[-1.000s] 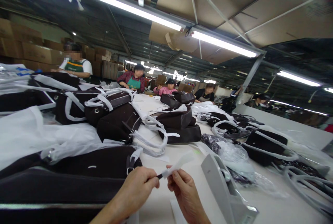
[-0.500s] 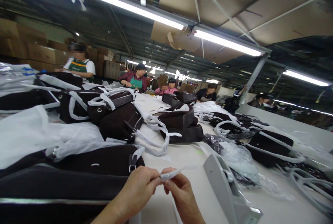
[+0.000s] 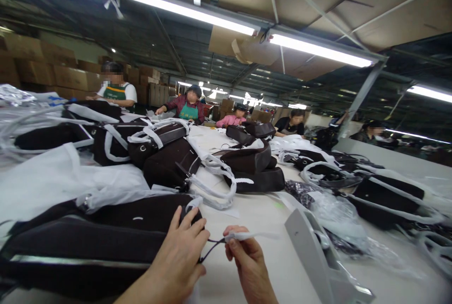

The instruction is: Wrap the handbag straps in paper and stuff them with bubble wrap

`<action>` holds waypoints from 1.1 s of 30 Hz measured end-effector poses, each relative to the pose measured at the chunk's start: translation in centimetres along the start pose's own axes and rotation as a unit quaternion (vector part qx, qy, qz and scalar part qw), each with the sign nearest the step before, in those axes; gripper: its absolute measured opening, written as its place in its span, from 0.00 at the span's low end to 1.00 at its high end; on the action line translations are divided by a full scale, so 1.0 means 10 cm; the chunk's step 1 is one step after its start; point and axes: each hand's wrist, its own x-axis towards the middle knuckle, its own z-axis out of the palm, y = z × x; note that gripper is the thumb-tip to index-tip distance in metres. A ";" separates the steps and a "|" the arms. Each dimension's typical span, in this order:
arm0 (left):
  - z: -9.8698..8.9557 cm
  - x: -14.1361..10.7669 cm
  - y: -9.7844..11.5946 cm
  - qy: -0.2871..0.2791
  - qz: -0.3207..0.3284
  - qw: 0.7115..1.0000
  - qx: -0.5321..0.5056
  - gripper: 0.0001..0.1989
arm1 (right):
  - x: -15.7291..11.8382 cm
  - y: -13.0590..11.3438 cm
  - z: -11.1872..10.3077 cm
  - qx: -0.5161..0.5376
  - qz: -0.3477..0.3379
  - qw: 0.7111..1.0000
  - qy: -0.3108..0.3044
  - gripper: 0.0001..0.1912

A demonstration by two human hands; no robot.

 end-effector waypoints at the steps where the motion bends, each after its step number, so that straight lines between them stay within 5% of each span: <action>1: -0.01 -0.01 -0.01 0.007 -0.003 1.000 0.012 0.24 | -0.01 0.00 0.01 0.007 0.004 1.000 0.003 0.10; 9: 0.11 -0.10 -0.09 0.027 -0.009 0.999 -0.027 0.19 | -0.02 -0.01 0.02 0.032 0.012 0.999 -0.016 0.08; 13: 0.25 -0.11 -0.13 0.054 0.016 0.998 -0.005 0.27 | 0.00 -0.03 0.00 0.049 0.051 0.997 -0.001 0.10; 17: 0.48 -0.13 -0.22 0.131 0.105 0.981 0.097 0.25 | 0.01 -0.03 -0.02 0.072 0.104 0.991 0.034 0.18; 21: 0.63 -0.12 -0.25 0.275 0.154 0.937 0.152 0.18 | 0.01 -0.05 -0.01 0.082 0.111 0.990 0.029 0.20; 27: 0.64 -0.08 -0.17 0.359 0.152 0.907 0.156 0.20 | 0.01 -0.09 -0.01 0.065 0.058 0.996 0.001 0.19; 33: 0.54 -0.07 -0.11 0.344 0.150 0.918 0.128 0.18 | 0.00 -0.06 -0.03 0.035 0.036 0.998 -0.030 0.12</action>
